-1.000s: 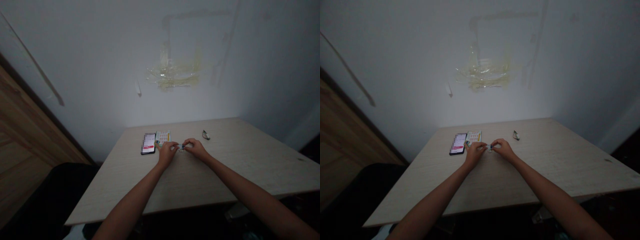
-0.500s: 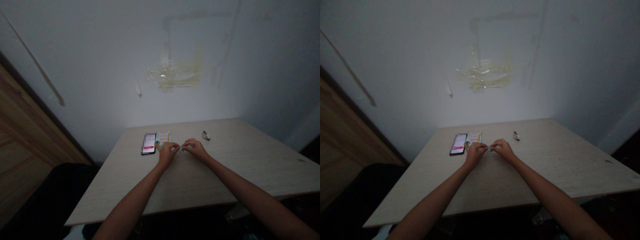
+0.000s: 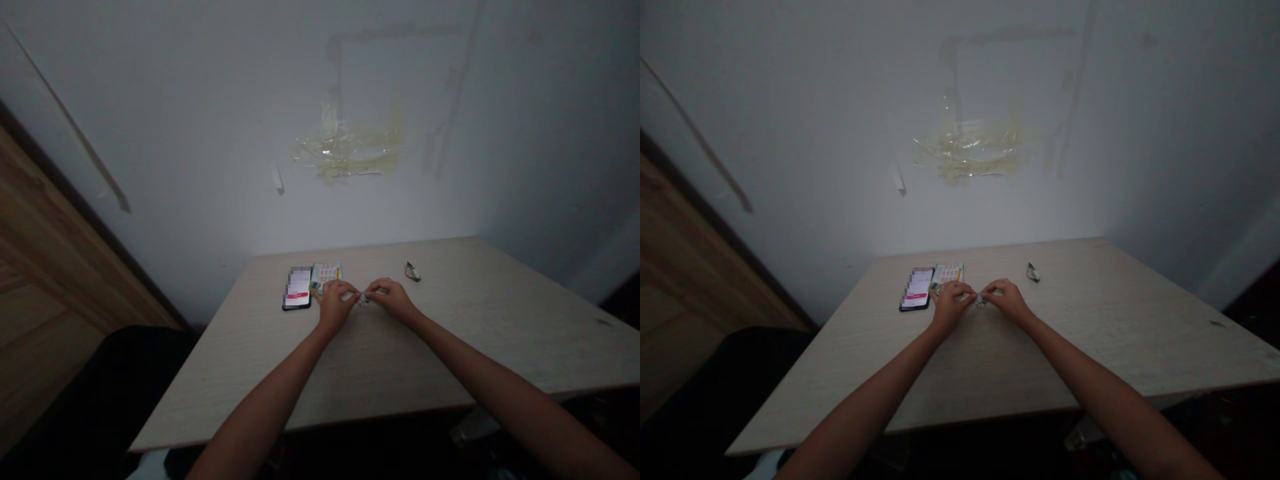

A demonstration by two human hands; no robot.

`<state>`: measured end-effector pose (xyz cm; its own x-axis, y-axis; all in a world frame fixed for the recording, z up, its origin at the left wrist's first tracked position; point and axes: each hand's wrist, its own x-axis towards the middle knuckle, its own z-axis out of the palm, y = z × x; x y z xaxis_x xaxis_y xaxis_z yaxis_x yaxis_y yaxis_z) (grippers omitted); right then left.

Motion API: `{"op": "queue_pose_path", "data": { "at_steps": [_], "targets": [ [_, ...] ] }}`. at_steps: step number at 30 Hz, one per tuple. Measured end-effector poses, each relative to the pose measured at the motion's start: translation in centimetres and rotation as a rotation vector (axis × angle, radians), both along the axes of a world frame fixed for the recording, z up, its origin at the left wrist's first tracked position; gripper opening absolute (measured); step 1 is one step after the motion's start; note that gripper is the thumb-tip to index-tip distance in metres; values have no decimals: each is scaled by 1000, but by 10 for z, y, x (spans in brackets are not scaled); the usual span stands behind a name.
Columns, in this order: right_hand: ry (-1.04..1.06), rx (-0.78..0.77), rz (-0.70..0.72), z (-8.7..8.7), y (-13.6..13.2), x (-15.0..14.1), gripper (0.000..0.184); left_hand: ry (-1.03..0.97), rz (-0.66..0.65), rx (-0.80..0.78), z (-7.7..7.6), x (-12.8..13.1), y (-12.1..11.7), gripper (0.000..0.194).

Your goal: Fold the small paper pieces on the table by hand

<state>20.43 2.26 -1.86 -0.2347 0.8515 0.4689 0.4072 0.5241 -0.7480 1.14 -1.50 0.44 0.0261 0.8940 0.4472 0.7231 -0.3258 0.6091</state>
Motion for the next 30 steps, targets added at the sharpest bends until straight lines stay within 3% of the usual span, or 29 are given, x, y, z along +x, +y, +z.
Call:
{"op": "queue_pose_path", "data": {
  "at_steps": [13,30],
  "targets": [
    [77,-45,-52,7,-4,0,19,-47,15,1,1,-2,2,6],
    [273,-183,-65,0,5,4,29,-103,116,38,-1,-7,9,5]
  ]
}}
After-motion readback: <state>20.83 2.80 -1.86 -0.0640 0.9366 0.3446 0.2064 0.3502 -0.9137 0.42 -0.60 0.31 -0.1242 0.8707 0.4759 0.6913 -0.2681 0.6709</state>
